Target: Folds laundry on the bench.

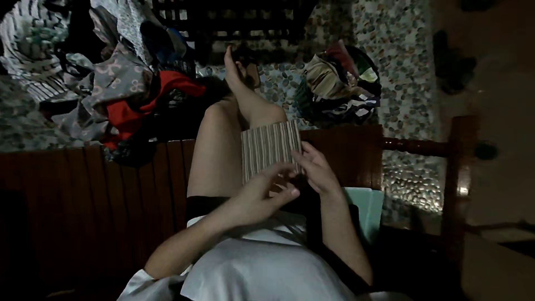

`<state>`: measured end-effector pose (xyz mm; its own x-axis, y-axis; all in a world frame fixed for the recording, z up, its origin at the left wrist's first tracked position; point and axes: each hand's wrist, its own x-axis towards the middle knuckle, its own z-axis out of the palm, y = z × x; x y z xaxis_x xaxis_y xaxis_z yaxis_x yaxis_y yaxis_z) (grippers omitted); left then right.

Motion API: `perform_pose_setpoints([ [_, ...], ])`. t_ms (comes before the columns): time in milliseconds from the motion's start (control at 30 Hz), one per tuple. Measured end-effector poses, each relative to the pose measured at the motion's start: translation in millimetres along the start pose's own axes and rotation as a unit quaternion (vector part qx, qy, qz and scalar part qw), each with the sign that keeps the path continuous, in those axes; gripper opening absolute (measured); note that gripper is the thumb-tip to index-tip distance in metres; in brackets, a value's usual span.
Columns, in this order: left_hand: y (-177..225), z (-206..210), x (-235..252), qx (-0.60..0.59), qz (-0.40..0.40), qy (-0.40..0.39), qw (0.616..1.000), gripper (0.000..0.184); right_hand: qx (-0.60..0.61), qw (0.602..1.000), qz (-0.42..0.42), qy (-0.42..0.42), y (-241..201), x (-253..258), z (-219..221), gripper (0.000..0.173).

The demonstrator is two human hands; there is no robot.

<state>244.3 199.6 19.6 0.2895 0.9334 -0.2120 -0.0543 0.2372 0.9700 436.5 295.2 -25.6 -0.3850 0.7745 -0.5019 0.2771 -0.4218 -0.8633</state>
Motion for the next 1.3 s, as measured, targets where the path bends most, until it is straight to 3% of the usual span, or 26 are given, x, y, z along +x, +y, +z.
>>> perform_pose_setpoints([
  [67, -13.2, -1.0, 0.5, 0.008, -0.007, 0.017, 1.0, 0.044, -0.006, 0.998, 0.03, 0.047, 23.3, 20.3, -15.5, 0.037],
  [133, -34.7, -7.9, -1.3, 0.015, -0.046, 0.122, 0.991, 0.044, 0.017, 0.997, 0.042, 0.066, 33.4, 24.5, -26.3, 0.032],
  [233, -67.5, -20.0, 5.8, -0.02, -0.15, 0.258, 0.954, 0.067, 0.03, 0.997, 0.045, 0.059, 34.4, 20.3, -36.7, 0.033],
  [300, -78.0, -28.8, 18.2, -0.085, -0.217, 0.264, 0.936, 0.075, 0.035, 0.997, 0.037, 0.052, 36.8, 17.8, -40.5, 0.032],
  [400, -83.5, -37.4, 40.0, -0.155, -0.27, 0.218, 0.925, 0.057, -0.008, 0.996, 0.031, 0.084, 41.8, 14.5, -43.5, 0.032],
  [500, -66.0, -46.2, 41.4, -0.168, -0.213, 0.164, 0.948, 0.037, -0.13, 0.974, 0.023, 0.187, 40.5, 11.8, -38.9, 0.043],
  [600, -0.9, -65.8, 10.6, 0.097, -0.065, 0.175, 0.977, 0.037, -0.165, 0.964, -0.046, 0.204, 25.0, 3.8, -27.1, 0.038],
  [633, 16.1, -71.4, -1.7, 0.216, 0.003, 0.189, 0.958, 0.036, -0.155, 0.968, -0.063, 0.187, 19.4, 2.3, -21.5, 0.034],
  [733, 53.6, -77.1, -32.4, 0.495, 0.13, 0.226, 0.829, 0.045, -0.143, 0.978, -0.108, 0.106, 4.4, 10.6, 2.8, 0.028],
  [800, 50.3, -73.3, -45.0, 0.603, 0.135, 0.255, 0.744, 0.047, -0.156, 0.978, -0.124, 0.054, -4.7, 19.3, 25.6, 0.028],
  [867, 20.6, -65.4, -52.7, 0.659, 0.112, 0.263, 0.696, 0.044, -0.168, 0.98, -0.106, 0.004, -9.4, 23.5, 47.7, 0.03],
  [933, -26.8, -51.6, -61.2, 0.667, 0.058, 0.24, 0.703, 0.042, -0.15, 0.985, -0.067, -0.052, -2.1, 25.6, 66.7, 0.03],
  [1000, -74.0, -34.2, -74.9, 0.637, 0.003, 0.202, 0.744, 0.046, -0.138, 0.986, -0.014, -0.091, 9.5, 26.0, 82.6, 0.033],
  [1067, -98.9, -24.2, -92.9, 0.617, 0.006, 0.183, 0.765, 0.051, -0.164, 0.981, 0.013, -0.103, 19.4, 27.3, 94.9, 0.043],
  [1100, -99.8, -24.1, -102.0, 0.576, 0.013, 0.183, 0.797, 0.052, -0.178, 0.979, 0.015, -0.1, 23.0, 28.6, 99.8, 0.047],
  [1167, -92.9, -28.8, -118.9, 0.436, -0.009, 0.238, 0.868, 0.05, -0.192, 0.977, 0.026, -0.089, 28.1, 34.4, 106.6, 0.051],
  [1233, -94.8, -39.0, -128.0, 0.337, -0.07, 0.363, 0.866, 0.05, -0.197, 0.977, 0.037, -0.071, 29.1, 45.5, 114.3, 0.052],
  [1300, -101.5, -56.6, -126.6, 0.205, -0.18, 0.44, 0.856, 0.059, -0.206, 0.976, 0.043, -0.049, 23.5, 52.9, 126.2, 0.05],
])
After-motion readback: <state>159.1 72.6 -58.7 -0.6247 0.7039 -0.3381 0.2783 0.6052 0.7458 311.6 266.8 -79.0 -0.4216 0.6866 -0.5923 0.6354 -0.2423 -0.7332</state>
